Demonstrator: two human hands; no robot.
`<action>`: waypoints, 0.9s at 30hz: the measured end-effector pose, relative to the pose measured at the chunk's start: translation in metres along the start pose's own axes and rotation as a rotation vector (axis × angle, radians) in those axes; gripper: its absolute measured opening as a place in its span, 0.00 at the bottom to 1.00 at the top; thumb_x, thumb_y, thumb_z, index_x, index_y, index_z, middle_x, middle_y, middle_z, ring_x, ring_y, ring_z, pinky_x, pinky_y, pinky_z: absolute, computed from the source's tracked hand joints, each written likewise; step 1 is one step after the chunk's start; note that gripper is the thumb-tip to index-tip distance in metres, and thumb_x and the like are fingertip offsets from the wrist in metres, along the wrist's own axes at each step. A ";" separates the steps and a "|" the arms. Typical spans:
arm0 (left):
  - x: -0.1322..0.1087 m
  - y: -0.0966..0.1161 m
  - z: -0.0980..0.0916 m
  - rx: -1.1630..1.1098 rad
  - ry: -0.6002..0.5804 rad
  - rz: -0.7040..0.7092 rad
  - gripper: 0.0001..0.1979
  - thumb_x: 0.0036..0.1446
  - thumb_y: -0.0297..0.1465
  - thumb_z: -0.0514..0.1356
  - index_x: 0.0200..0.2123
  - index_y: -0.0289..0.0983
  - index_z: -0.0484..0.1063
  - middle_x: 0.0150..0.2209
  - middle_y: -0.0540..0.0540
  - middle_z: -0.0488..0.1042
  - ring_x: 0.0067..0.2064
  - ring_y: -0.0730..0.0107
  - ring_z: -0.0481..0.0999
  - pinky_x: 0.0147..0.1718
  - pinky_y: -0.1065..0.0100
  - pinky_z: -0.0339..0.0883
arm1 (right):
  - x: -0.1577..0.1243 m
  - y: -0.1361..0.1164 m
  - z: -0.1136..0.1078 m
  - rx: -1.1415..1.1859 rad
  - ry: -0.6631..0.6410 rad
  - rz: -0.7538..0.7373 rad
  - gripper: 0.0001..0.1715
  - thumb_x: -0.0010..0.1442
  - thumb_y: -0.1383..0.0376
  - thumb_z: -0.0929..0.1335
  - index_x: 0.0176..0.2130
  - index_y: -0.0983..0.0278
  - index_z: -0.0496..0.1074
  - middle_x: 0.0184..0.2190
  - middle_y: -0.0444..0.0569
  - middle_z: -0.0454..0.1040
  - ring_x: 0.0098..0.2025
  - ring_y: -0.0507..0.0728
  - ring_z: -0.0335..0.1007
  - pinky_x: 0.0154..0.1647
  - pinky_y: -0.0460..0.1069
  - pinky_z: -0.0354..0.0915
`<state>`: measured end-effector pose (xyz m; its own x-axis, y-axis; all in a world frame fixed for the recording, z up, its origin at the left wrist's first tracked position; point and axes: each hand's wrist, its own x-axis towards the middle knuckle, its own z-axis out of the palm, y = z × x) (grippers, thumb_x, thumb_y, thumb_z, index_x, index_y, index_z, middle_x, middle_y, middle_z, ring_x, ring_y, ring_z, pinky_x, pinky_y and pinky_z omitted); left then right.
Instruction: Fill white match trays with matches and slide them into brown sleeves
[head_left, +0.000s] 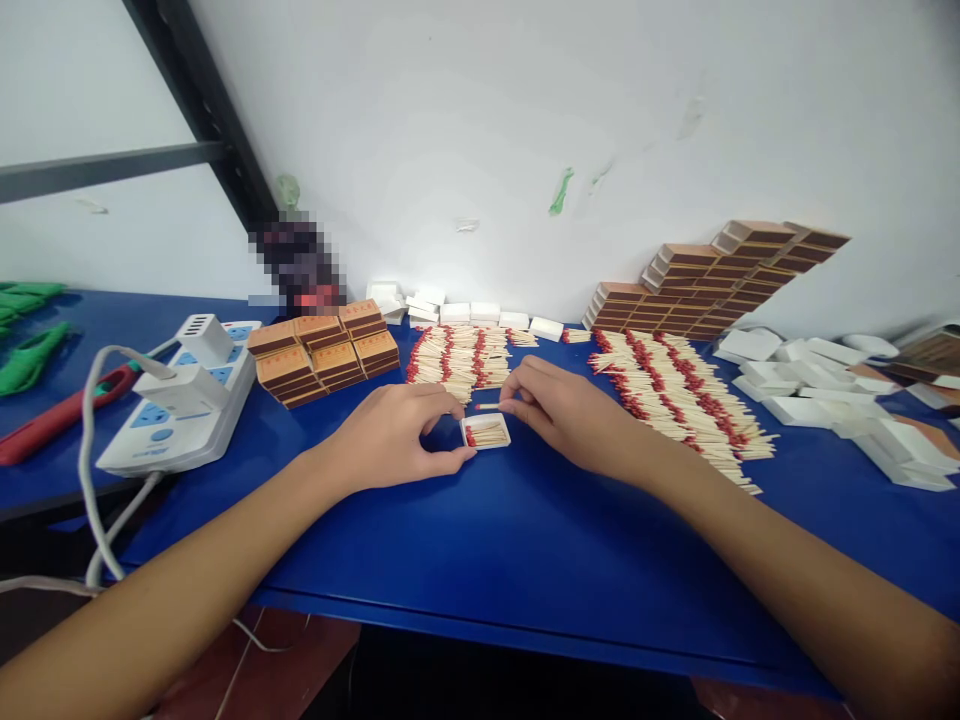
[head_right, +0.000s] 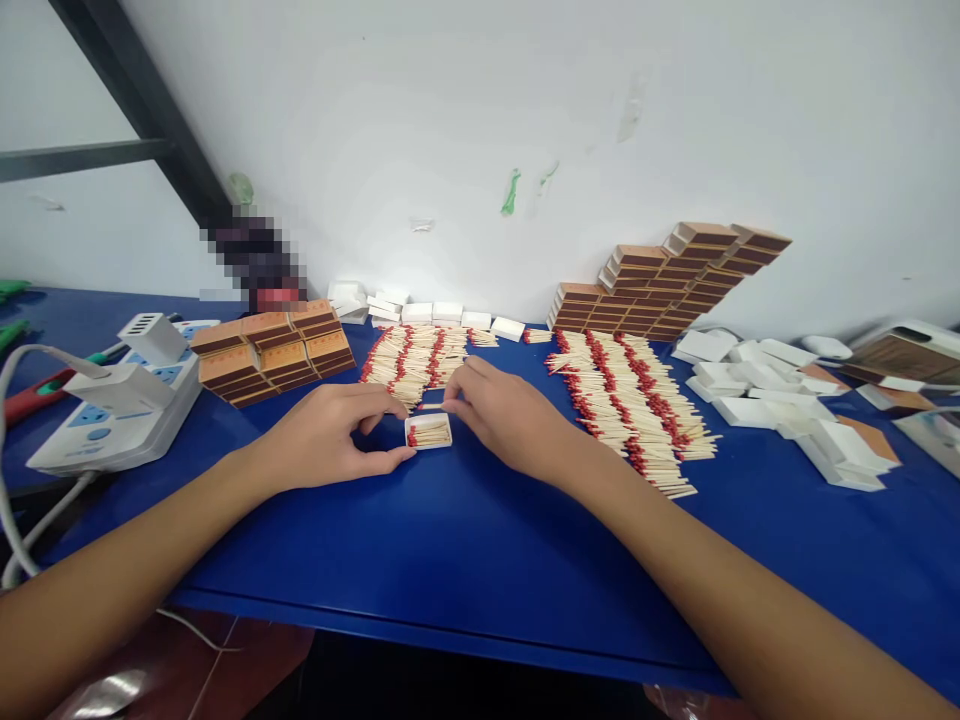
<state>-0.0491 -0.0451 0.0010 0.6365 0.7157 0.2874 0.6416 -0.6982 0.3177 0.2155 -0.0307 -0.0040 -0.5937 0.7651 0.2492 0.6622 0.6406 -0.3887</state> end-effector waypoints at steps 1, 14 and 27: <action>0.000 0.000 0.000 0.000 -0.002 0.001 0.12 0.61 0.42 0.67 0.40 0.40 0.79 0.27 0.53 0.71 0.28 0.71 0.69 0.29 0.67 0.57 | -0.002 -0.008 0.001 0.006 -0.014 -0.020 0.06 0.74 0.65 0.63 0.42 0.60 0.69 0.43 0.51 0.73 0.39 0.58 0.71 0.38 0.51 0.63; 0.000 0.000 0.001 0.002 0.007 0.002 0.13 0.61 0.43 0.68 0.41 0.40 0.79 0.27 0.53 0.72 0.28 0.71 0.70 0.29 0.67 0.58 | 0.009 0.025 0.014 -0.127 0.173 0.062 0.07 0.73 0.63 0.66 0.47 0.61 0.72 0.44 0.52 0.73 0.39 0.59 0.71 0.39 0.53 0.64; 0.001 -0.001 0.001 0.009 0.007 -0.006 0.14 0.61 0.43 0.68 0.41 0.39 0.79 0.28 0.53 0.71 0.28 0.72 0.68 0.29 0.67 0.57 | 0.009 0.030 0.009 -0.244 0.085 0.065 0.05 0.74 0.65 0.65 0.44 0.62 0.70 0.45 0.53 0.73 0.39 0.59 0.71 0.39 0.52 0.63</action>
<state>-0.0489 -0.0441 0.0000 0.6299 0.7197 0.2920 0.6492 -0.6942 0.3109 0.2259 -0.0049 -0.0211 -0.5127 0.8011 0.3089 0.7943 0.5791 -0.1836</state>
